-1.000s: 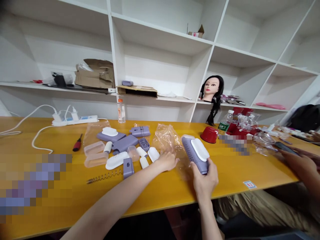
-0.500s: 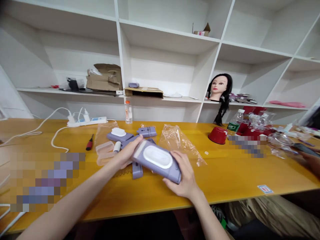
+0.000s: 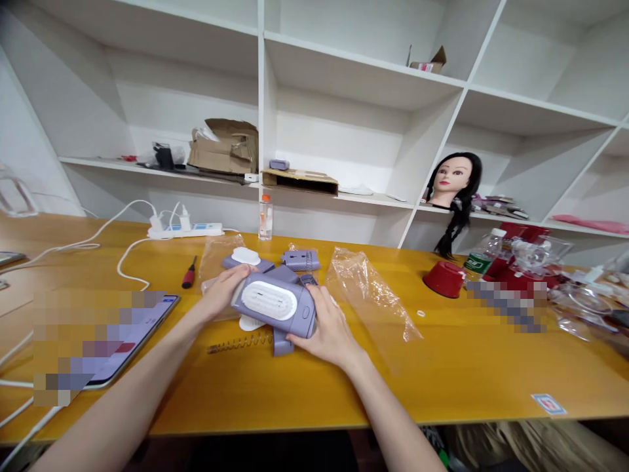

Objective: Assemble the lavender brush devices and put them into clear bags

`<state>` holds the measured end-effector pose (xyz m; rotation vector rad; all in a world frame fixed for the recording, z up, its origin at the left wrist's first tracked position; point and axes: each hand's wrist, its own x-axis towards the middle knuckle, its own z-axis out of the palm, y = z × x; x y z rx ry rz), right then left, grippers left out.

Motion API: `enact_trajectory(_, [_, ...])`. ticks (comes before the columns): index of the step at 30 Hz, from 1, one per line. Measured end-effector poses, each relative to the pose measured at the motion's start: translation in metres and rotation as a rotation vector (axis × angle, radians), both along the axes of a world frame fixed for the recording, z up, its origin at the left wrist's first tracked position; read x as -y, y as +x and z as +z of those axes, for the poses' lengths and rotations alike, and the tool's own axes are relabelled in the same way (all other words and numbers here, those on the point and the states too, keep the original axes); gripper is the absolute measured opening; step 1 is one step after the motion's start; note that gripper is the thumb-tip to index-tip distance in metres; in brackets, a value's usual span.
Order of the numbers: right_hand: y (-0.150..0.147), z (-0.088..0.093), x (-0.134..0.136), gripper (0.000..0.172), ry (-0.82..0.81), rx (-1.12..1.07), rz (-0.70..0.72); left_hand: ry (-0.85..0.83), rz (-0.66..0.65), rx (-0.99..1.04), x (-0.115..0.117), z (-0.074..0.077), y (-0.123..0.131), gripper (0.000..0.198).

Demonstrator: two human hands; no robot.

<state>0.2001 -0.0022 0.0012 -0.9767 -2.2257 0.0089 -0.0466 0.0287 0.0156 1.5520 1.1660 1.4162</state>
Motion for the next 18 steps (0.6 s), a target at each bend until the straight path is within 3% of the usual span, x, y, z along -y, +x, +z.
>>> enact_trajectory(9, [0.002, 0.007, 0.002, 0.084, -0.037, -0.052, 0.035, 0.026, -0.116, -0.089, 0.001, -0.008, -0.01, 0.04])
enact_trajectory(15, [0.002, 0.011, 0.003, 0.078, -0.045, -0.071, 0.078, 0.072, -0.044, -0.174, 0.003, -0.004, -0.004, 0.038])
enact_trajectory(18, [0.008, 0.015, 0.003, 0.077, -0.037, -0.101, 0.046, -0.069, -0.036, -0.066, 0.003, 0.0, -0.007, 0.041])
